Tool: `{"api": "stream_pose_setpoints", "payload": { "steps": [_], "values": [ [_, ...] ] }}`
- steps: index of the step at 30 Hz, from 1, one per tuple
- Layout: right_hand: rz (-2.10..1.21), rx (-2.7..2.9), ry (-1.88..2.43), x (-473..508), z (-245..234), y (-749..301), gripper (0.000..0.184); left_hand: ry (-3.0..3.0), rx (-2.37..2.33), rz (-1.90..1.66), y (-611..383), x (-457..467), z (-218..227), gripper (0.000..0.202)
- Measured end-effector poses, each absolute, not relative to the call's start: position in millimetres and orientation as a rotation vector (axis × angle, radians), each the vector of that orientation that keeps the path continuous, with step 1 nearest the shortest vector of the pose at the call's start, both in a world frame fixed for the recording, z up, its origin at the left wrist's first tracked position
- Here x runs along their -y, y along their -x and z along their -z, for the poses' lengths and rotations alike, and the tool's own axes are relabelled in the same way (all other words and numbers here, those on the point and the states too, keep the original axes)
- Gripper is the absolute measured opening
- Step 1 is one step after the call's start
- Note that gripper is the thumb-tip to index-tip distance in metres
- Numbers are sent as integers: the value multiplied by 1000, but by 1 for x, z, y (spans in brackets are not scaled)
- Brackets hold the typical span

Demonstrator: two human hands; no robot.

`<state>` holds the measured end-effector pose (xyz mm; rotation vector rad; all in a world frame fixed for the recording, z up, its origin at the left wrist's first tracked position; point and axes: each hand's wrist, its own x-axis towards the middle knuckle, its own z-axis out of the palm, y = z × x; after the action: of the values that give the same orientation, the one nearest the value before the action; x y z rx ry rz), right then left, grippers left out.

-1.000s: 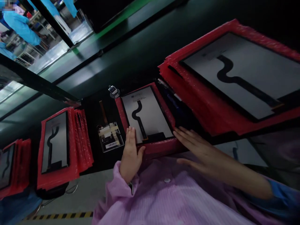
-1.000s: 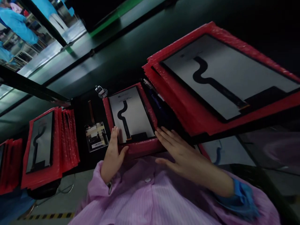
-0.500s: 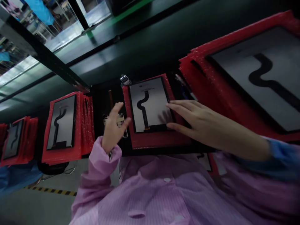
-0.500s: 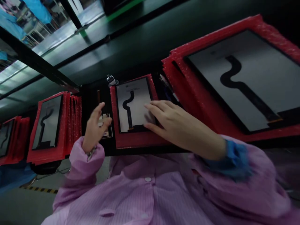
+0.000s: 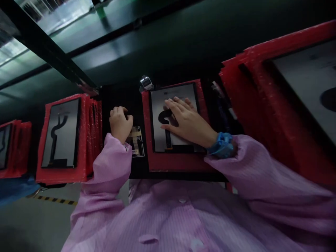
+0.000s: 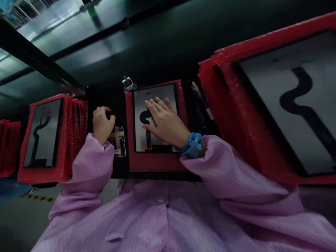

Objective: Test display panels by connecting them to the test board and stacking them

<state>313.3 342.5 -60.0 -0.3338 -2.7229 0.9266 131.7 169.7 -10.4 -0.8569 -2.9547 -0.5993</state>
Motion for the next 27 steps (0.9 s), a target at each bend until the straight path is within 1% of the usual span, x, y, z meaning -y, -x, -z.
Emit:
{"api": "stream_pose_setpoints", "payload": {
  "steps": [2,4,5,6,8,9,10,12,13,16,17,19,20,22,24,27],
  "values": [
    [-1065,2619,290,-344,56,-316,71,862,2926,948,-126,-167,17,19],
    [-1309,2466,188,-344,51,-317,67,899,2877,1333,-120,-164,23,16],
    [-1469,2367,124,-343,49,-318,70,926,2829,1506,-118,-163,26,15],
    [-1627,2263,72,-343,47,-318,78,966,2755,1654,-115,-162,29,21],
    [-1864,2088,60,-341,44,-318,95,1098,2549,1863,-111,-161,32,40],
    [-1929,2029,93,-340,44,-317,101,1183,2449,1922,-110,-161,33,47],
    [-1970,1983,123,-339,45,-316,103,1265,2373,1954,-109,-161,33,51],
    [-2032,1898,155,-338,50,-314,101,1373,2298,1979,-110,-163,30,49],
    [-2058,1857,155,-337,52,-313,98,1413,2249,1991,-112,-165,28,44],
    [-2075,1802,174,-336,60,-309,87,1478,2075,2071,-121,-170,22,20],
    [-2087,1785,185,-336,60,-309,79,1480,2046,2104,-124,-171,20,19],
    [-2179,1710,199,-335,59,-307,60,1458,2086,2148,-131,-172,19,31],
    [-2246,1666,208,-335,57,-306,55,1462,2134,2140,-134,-171,18,36],
    [-2359,1597,221,-333,53,-305,57,1526,2269,2021,-139,-170,18,39],
    [-2423,1574,212,-331,48,-305,57,1581,2442,1811,-142,-168,17,37],
    [-2396,1602,156,-329,43,-306,47,1738,2444,1541,-145,-167,11,37]
  ]
}}
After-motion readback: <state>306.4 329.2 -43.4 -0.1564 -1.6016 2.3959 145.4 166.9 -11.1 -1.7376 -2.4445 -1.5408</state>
